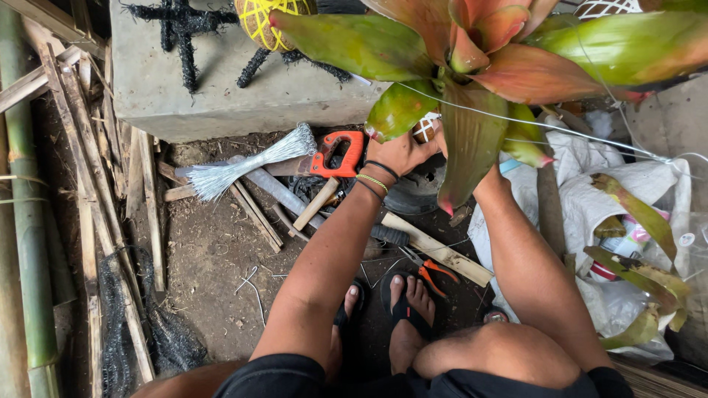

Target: The person secures a small bromeliad plant to a decorative frame using thin wire, threading the wire through the frame and around the plant's base, then twisting and cutting the wire with pliers.

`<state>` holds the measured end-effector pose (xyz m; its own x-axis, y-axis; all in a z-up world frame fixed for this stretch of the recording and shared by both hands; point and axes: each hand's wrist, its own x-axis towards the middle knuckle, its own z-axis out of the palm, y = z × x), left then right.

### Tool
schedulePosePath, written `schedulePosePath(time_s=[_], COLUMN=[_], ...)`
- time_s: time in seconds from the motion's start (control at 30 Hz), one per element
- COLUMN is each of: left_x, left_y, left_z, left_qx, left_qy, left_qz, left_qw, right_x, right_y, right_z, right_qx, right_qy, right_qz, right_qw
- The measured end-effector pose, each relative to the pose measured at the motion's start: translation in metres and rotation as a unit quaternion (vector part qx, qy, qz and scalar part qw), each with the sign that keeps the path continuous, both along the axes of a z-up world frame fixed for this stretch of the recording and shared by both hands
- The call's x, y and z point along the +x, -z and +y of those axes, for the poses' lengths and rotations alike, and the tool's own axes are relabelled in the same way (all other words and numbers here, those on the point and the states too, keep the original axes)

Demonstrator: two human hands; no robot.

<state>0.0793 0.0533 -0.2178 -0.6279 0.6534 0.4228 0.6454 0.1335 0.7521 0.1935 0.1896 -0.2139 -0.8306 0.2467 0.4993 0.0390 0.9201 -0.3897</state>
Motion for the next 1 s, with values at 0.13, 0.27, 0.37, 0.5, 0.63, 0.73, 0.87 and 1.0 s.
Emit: schedulePosePath(time_s=[0.13, 0.27, 0.37, 0.5, 0.63, 0.73, 0.87, 1.0], left_x=[0.000, 0.001, 0.004, -0.002, 0.000, 0.001, 0.001, -0.001], left_y=[0.002, 0.006, 0.008, 0.006, 0.000, -0.006, -0.006, 0.001], left_z=[-0.001, -0.002, 0.004, -0.004, -0.003, -0.004, -0.003, 0.001], left_qx=[0.009, 0.010, -0.002, -0.020, -0.029, -0.039, -0.029, -0.019], left_qy=[0.002, 0.011, -0.019, 0.052, 0.041, 0.050, 0.063, 0.055], left_qz=[-0.026, -0.022, 0.029, -0.012, -0.050, -0.105, -0.171, -0.136], left_qw=[1.000, 1.000, 0.999, 0.998, 0.997, 0.992, 0.983, 0.989], right_x=[0.003, 0.005, 0.002, 0.001, -0.002, 0.006, 0.014, 0.021], right_y=[0.000, 0.001, -0.005, -0.018, -0.029, -0.030, -0.028, -0.026], right_z=[-0.003, -0.004, -0.004, -0.003, 0.000, -0.005, -0.009, -0.019], right_qx=[-0.017, -0.044, -0.060, 0.035, -0.040, -0.138, -0.218, -0.226], right_qy=[0.003, 0.001, 0.043, -0.014, -0.020, -0.043, 0.018, 0.040], right_qz=[-0.009, -0.011, -0.062, 0.000, 0.010, 0.035, 0.022, 0.027], right_qw=[1.000, 0.999, 0.995, 0.999, 0.999, 0.989, 0.976, 0.973])
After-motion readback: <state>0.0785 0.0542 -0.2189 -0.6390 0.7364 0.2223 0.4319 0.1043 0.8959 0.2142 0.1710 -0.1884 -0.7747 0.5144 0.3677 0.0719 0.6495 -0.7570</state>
